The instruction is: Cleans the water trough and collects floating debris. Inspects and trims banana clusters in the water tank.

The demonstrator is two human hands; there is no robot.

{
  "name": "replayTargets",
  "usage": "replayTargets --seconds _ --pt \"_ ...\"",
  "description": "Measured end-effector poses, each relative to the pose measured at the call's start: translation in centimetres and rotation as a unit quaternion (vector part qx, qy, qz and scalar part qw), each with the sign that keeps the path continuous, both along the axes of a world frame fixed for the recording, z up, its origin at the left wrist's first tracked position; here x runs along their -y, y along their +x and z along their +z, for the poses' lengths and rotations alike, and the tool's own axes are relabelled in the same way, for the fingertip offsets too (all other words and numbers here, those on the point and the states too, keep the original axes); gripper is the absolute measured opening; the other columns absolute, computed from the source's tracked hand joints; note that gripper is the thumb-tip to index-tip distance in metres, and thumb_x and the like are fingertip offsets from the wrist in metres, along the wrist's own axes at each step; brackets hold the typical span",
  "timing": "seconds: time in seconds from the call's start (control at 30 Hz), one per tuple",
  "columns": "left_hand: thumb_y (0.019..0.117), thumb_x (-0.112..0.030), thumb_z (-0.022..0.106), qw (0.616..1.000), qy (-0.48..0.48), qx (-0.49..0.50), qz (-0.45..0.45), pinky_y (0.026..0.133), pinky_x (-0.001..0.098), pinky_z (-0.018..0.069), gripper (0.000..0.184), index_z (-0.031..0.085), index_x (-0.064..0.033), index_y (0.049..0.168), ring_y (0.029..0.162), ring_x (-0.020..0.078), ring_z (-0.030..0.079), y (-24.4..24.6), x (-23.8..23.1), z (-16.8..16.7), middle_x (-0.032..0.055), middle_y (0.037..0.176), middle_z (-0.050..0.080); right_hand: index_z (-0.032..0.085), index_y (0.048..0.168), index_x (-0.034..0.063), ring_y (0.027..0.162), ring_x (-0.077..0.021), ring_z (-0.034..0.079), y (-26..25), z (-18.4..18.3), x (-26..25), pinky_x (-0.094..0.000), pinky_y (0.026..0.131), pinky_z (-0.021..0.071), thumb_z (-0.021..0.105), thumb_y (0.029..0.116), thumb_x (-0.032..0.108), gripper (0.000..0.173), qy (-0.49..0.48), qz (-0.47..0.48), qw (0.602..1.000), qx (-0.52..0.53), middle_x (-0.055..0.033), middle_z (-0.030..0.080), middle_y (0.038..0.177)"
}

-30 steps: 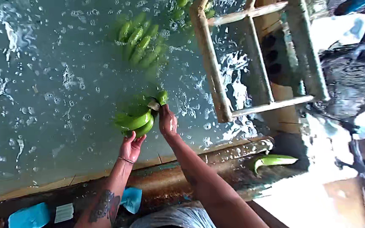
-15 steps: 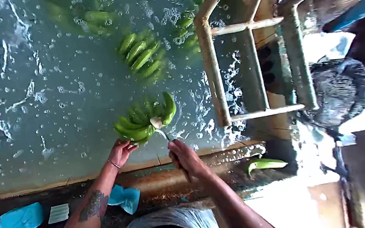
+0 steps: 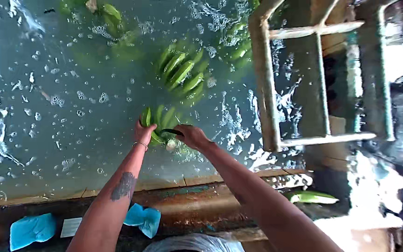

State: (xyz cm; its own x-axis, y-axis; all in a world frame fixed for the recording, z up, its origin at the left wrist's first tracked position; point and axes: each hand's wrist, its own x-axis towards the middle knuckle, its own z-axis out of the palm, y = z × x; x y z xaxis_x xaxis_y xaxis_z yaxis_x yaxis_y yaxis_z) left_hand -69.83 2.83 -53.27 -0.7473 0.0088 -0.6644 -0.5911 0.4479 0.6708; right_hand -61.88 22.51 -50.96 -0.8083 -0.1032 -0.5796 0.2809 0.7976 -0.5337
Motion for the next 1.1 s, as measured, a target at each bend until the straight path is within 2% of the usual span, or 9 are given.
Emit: replayTargets --seconds 0.2,0.47,0.57,0.7,0.77,0.83,0.93,1.03,1.1 --pt "0.0838 -0.015 0.078 0.996 -0.007 -0.034 -0.077 0.109 0.0578 0.0448 0.077 0.046 -0.0188 0.153 0.132 0.0335 0.056 -2.8 0.1 0.3 0.0183 0.141 0.059 0.072 0.121 0.0128 0.103 -0.0383 0.070 0.1 -0.6 -0.9 -0.0652 0.085 0.0538 0.069 0.0977 0.021 0.025 -0.036 -0.001 0.999 -0.014 -0.0151 0.072 0.114" --pt "0.0833 -0.013 0.076 0.996 0.011 -0.006 -0.089 0.106 0.0579 0.0468 0.069 0.052 -0.0124 0.148 0.127 0.0336 0.059 -3.3 -1.0 0.8 0.0193 0.136 0.062 0.072 0.118 0.0065 0.100 -0.0359 0.070 1.7 -0.6 -0.2 -0.0611 0.088 0.0549 0.069 0.0977 0.017 0.023 -0.090 -0.048 0.995 -0.012 -0.0171 0.073 0.109" --pt "0.0862 -0.013 0.074 0.995 0.057 0.035 -0.068 0.102 0.0549 0.0499 0.065 0.051 -0.0091 0.147 0.123 0.0323 0.061 -3.5 -1.1 1.3 0.0203 0.134 0.062 0.073 0.114 0.0063 0.099 -0.0384 0.070 1.7 4.0 -1.2 -0.0637 0.087 0.0539 0.065 0.0983 0.012 0.019 -0.048 -0.002 0.999 0.014 -0.0186 0.073 0.104" --pt "0.0970 -0.030 0.061 0.980 0.141 0.133 0.049 0.069 0.0416 0.0560 0.049 0.049 -0.0126 0.141 0.086 0.0236 0.065 -3.6 2.3 0.8 0.0141 0.110 0.065 0.074 0.110 0.0101 0.092 -0.0408 0.070 2.5 12.9 -3.7 -0.0651 0.077 0.0538 0.068 0.0975 0.020 0.017 0.085 -0.038 0.995 0.023 -0.0181 0.072 0.098" --pt "0.0987 -0.033 0.059 0.971 0.163 0.156 0.075 0.076 0.0441 0.0569 0.051 0.047 -0.0180 0.146 0.094 0.0254 0.066 -1.7 4.5 -0.4 0.0131 0.117 0.065 0.063 0.136 0.0131 0.103 -0.0448 0.067 2.9 10.8 -2.4 -0.0664 0.084 0.0541 0.077 0.0911 0.039 0.054 0.081 -0.081 0.992 0.053 -0.0235 0.065 0.124" --pt "0.1011 -0.026 0.059 0.970 0.120 0.154 0.142 0.080 0.0485 0.0581 0.046 0.049 -0.0072 0.142 0.099 0.0310 0.067 1.2 6.7 -2.3 0.0200 0.119 0.066 0.026 0.164 0.0196 0.113 -0.0528 0.062 3.0 6.2 0.8 -0.0689 0.091 0.0518 0.081 0.0816 0.056 0.106 0.085 -0.075 0.985 0.131 -0.0315 0.039 0.156" --pt "0.1072 -0.023 0.051 0.965 -0.001 0.153 0.213 0.090 0.0562 0.0535 0.044 0.049 0.0039 0.142 0.112 0.0395 0.062 5.1 10.1 -2.7 0.0289 0.130 0.058 0.002 0.166 0.0115 0.106 -0.0527 0.065 2.2 0.7 5.7 -0.0649 0.087 0.0546 0.069 0.0945 0.036 0.101 0.129 -0.047 0.972 0.189 -0.0370 0.034 0.154" --pt "0.1079 -0.023 0.050 0.951 -0.013 0.224 0.212 0.090 0.0611 0.0525 0.049 0.040 0.0005 0.149 0.117 0.0423 0.059 7.7 13.0 -0.7 0.0289 0.137 0.053 0.033 0.159 0.0059 0.116 -0.0483 0.064 2.7 -1.6 6.4 -0.0656 0.094 0.0511 0.054 0.1022 0.024 0.063 0.115 -0.054 0.978 0.163 -0.0290 0.059 0.136" --pt "0.1021 -0.020 0.057 0.962 0.046 0.245 0.111 0.073 0.0575 0.0577 0.041 0.050 0.0002 0.137 0.094 0.0394 0.068 6.8 14.7 2.9 0.0253 0.113 0.066 0.065 0.132 0.0061 0.120 -0.0443 0.063 3.3 -1.6 5.5 -0.0658 0.098 0.0489 0.055 0.1011 0.025 0.038 0.094 -0.058 0.983 0.147 -0.0224 0.067 0.129"
